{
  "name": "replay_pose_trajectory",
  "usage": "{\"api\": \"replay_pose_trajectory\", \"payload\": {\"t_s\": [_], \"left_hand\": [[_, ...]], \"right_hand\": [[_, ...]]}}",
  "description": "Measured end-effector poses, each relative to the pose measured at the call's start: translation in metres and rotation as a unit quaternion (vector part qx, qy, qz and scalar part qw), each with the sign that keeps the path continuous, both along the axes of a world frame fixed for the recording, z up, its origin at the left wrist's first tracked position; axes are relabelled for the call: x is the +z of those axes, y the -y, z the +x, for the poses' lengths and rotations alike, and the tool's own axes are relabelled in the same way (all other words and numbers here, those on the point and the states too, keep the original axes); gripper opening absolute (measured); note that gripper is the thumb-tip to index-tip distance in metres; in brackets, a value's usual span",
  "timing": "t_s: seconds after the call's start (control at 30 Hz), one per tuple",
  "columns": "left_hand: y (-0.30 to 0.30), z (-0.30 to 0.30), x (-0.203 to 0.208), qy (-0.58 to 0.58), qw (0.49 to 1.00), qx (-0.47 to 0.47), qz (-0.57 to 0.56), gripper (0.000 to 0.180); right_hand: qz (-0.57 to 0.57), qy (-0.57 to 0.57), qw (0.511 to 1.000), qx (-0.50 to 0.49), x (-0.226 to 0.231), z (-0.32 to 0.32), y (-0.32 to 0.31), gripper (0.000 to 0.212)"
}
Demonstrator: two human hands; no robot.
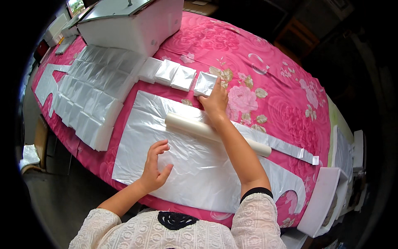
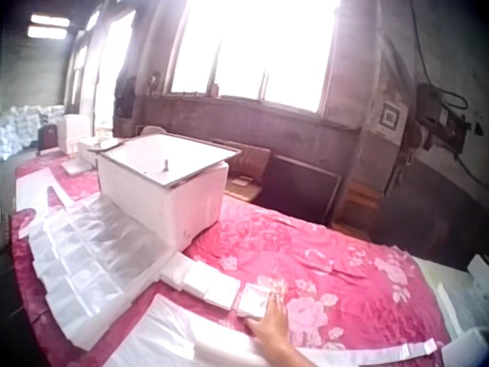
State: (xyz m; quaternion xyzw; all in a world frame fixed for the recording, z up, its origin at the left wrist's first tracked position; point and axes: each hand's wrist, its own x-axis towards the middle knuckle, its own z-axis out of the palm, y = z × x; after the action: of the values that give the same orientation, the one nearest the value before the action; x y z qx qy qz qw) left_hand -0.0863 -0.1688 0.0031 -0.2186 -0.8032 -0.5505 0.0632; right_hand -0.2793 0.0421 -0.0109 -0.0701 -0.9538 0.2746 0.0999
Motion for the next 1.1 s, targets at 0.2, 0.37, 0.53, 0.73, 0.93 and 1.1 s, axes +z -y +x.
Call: {"api": "replay_pose_trajectory", "payload": {"t_s": [0.2,0.37,0.53,0.73,0.93,1.1], "left_hand": [[0.002,0.006,0.003,0.014,1.000,-0.005,0.015,0.056],[0.003,0.014,0.004,-0.002,1.000,-0.002,-0.010,0.055],[0.002,0.027,0.007,-0.014,0.998,-0.030,-0.051,0.052],[-0.031,0.047,0.000,0.034,0.980,-0.161,-0.113,0.051],[-0.098,0.061,-0.009,-0.023,0.951,-0.226,-0.209,0.080],[-0.140,0.066,-0.016,-0.073,0.933,-0.243,-0.254,0.088]], "right_hand": [[0.050,0.016,0.999,-0.012,0.009,-0.006,0.017,0.100],[0.031,0.038,0.998,0.045,0.013,0.001,0.004,0.090],[-0.088,0.088,0.964,0.235,0.038,0.088,-0.044,0.070],[0.102,-0.003,0.987,0.122,0.031,0.236,-0.126,0.052],[-0.088,0.086,0.992,0.042,0.032,0.349,-0.088,0.044],[0.032,0.006,0.992,0.118,-0.005,0.353,-0.122,0.048]]}}
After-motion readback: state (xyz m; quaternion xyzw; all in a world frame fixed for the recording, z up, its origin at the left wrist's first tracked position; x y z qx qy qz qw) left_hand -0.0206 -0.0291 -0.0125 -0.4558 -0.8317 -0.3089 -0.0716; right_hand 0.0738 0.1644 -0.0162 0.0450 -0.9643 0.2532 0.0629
